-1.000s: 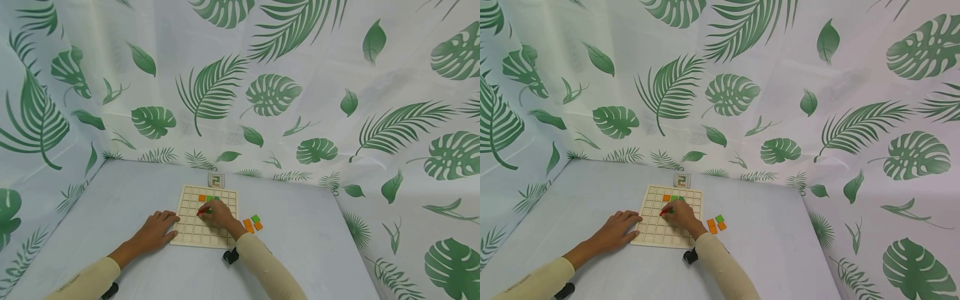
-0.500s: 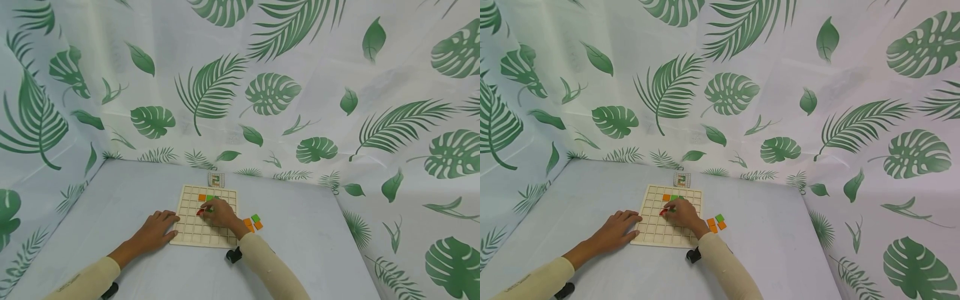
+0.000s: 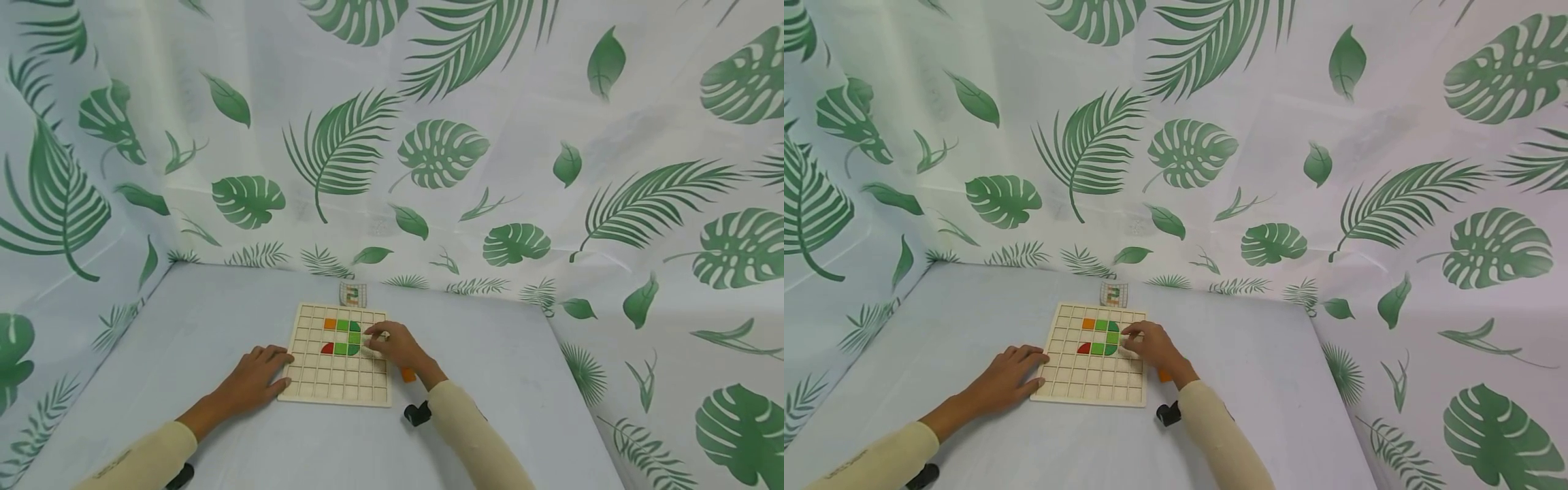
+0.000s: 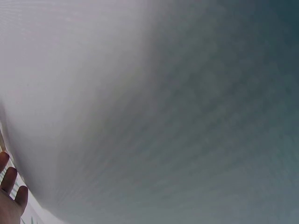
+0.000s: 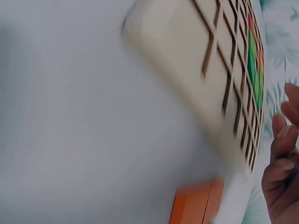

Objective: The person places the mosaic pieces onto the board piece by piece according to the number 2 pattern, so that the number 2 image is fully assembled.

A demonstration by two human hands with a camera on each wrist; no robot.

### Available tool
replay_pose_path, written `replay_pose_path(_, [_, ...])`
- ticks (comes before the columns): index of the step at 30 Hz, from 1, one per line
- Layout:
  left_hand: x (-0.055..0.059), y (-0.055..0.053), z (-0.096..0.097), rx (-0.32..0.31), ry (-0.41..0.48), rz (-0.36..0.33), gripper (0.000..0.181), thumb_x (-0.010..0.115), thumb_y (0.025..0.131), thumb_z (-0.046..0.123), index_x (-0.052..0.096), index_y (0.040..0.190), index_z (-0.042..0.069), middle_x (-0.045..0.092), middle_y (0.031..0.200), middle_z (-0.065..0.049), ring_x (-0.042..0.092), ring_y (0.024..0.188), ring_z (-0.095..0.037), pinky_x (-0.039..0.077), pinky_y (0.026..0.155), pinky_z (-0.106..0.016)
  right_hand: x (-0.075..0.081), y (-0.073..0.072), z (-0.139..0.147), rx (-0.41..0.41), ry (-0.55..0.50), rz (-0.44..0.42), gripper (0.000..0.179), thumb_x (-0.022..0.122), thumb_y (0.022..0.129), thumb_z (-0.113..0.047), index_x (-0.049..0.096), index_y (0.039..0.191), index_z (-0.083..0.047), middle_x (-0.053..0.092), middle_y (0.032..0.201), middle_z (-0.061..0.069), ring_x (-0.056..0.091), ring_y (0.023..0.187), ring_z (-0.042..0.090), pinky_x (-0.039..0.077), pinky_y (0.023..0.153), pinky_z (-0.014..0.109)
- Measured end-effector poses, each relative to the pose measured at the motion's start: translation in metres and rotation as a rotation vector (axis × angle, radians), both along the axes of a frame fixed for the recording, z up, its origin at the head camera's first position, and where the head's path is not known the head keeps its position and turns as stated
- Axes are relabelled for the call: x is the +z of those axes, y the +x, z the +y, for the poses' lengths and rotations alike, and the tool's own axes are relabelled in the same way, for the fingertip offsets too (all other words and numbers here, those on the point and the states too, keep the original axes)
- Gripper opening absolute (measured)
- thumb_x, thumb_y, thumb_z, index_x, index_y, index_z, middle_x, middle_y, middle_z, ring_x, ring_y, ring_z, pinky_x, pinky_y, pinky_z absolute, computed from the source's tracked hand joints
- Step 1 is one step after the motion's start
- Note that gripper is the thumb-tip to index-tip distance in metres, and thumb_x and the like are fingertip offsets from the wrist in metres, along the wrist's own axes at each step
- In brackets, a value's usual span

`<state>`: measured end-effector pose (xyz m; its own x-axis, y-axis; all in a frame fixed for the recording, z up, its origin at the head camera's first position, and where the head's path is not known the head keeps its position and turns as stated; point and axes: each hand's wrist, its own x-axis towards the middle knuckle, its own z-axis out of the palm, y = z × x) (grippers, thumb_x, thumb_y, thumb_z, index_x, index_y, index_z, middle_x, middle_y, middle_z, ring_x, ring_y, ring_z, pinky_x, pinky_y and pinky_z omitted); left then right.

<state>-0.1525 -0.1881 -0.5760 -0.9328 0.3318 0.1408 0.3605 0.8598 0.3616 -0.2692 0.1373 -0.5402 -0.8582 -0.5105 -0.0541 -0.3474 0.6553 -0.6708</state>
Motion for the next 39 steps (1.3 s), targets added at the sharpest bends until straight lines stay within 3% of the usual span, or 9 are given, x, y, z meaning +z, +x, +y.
replay_pose_path(6, [0.000,0.000,0.001,0.002,-0.001,-0.011,0.044,0.068,0.095,0.034,0.061,0.133,0.013,0.057,0.136,-0.009,0.053,0.119,-0.030,0.044,0.095,-0.052,0.002,-0.005,0.041,-0.088,0.057,-0.012,0.021,0.066,0.098,-0.021,0.073,0.117,-0.015,0.068,0.107,0.000,0.059,0.101,0.017,0.050,0.088,0.037])
replay_pose_path(16, [0.003,0.002,0.001,0.003,-0.002,-0.004,0.043,0.068,0.096,0.033,0.061,0.133,0.012,0.057,0.136,-0.010,0.053,0.119,-0.030,0.045,0.095,-0.053,0.001,-0.004,0.088,-0.258,0.133,-0.059,0.019,0.072,0.093,-0.016,0.074,0.112,-0.018,0.067,0.109,0.001,0.057,0.102,0.020,0.050,0.093,0.043])
replay_pose_path(25, [0.001,0.002,0.000,-0.002,0.006,0.005,0.043,0.067,0.096,0.033,0.061,0.133,0.013,0.057,0.136,-0.009,0.053,0.119,-0.030,0.045,0.094,-0.053,-0.014,-0.001,0.098,-0.271,0.169,-0.073,0.020,0.075,0.091,-0.017,0.076,0.110,-0.020,0.068,0.108,-0.001,0.059,0.106,0.020,0.048,0.097,0.047])
replay_pose_path(39, [0.004,0.004,0.002,0.000,0.002,0.029,0.041,0.068,0.096,0.032,0.061,0.132,0.013,0.057,0.134,-0.009,0.054,0.117,-0.029,0.046,0.093,-0.052,-0.013,0.002,0.103,-0.247,0.169,-0.063,0.020,0.077,0.089,-0.020,0.079,0.109,-0.023,0.067,0.110,-0.001,0.060,0.107,0.020,0.048,0.094,0.046])
